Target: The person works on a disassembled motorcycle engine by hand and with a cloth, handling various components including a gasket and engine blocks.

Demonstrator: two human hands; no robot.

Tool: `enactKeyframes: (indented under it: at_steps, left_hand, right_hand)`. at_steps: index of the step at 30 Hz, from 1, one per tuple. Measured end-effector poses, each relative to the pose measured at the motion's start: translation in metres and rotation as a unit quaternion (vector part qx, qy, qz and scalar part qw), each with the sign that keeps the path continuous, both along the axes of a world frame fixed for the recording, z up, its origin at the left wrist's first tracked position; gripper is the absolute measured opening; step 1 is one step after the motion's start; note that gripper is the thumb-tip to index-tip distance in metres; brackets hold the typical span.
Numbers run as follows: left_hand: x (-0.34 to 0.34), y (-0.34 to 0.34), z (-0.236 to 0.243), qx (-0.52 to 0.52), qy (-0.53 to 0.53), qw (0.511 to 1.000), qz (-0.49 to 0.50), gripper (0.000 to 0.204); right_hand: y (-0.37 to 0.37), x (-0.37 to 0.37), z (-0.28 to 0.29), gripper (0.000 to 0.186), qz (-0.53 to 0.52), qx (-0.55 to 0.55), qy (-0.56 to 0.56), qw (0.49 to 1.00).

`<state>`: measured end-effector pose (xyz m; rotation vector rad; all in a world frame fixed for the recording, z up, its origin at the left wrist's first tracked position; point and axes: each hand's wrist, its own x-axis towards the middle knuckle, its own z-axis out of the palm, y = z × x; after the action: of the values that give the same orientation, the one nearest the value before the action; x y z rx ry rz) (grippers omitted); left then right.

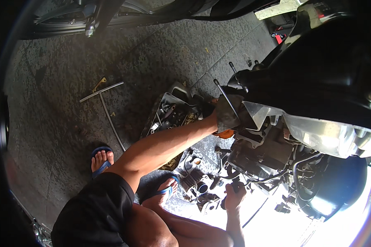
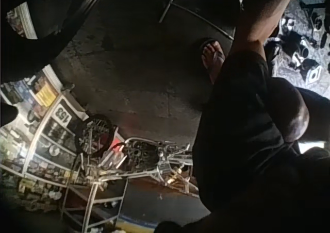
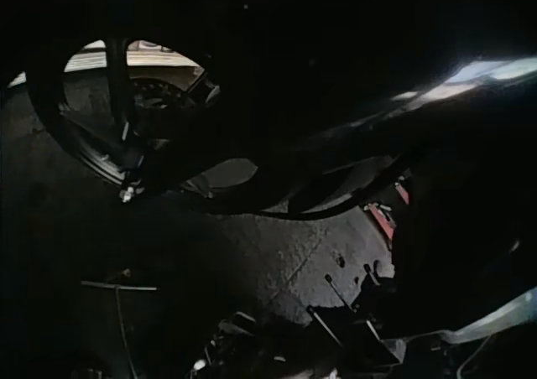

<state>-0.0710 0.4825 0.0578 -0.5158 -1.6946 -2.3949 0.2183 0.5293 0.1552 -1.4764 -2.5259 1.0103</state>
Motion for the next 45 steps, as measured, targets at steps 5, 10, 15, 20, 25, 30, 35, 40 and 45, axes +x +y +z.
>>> enactKeyframes:
  at_steps: [5, 10, 15, 20, 25, 30, 35, 40, 45]
  left_hand:
    - [-0.005, 0.005, 0.004, -0.079, -0.038, 0.992, -0.096, 0.035]
    - [-0.005, 0.027, 0.010, -0.219, -0.028, 0.972, -0.075, 0.050]
    - [-0.016, 0.051, -0.025, -0.238, 0.085, 0.967, -0.045, 0.055]
    - [-0.027, 0.024, 0.002, -0.236, 0.099, 0.935, -0.245, 0.055]
    - [-0.031, 0.019, -0.001, -0.097, 0.067, 0.938, -0.326, 0.048]
    - [-0.027, 0.019, -0.002, -0.046, 0.056, 0.949, -0.307, 0.037]
    - [-0.018, 0.021, 0.001, -0.084, 0.036, 0.976, -0.198, 0.027]
    - [-0.020, 0.020, 0.009, -0.105, 0.033, 0.990, -0.087, 0.020]
    - [-0.014, -0.014, 0.000, -0.116, 0.113, 0.982, 0.101, 0.018]
  right_hand:
    - [-0.001, -0.002, 0.003, 0.013, 0.012, 0.011, -0.014, 1.000]
    - [0.008, 0.008, 0.001, 0.016, 0.016, 0.019, -0.027, 0.999]
    - [0.000, 0.000, -0.005, 0.012, 0.017, 0.020, -0.001, 1.000]
    - [0.009, 0.006, -0.001, 0.012, 0.017, 0.022, -0.001, 1.000]
    - [0.005, 0.004, -0.003, 0.014, 0.025, 0.012, 0.003, 1.000]
    - [0.003, 0.004, 0.000, 0.015, 0.047, 0.021, -0.021, 0.998]
    - [0.002, 0.004, 0.000, 0.016, 0.029, 0.016, -0.006, 0.999]
    - [0.005, 0.005, -0.004, 0.016, 0.016, 0.019, -0.015, 1.000]
    - [0.008, 0.004, 0.000, 0.016, 0.022, 0.030, -0.029, 0.999]
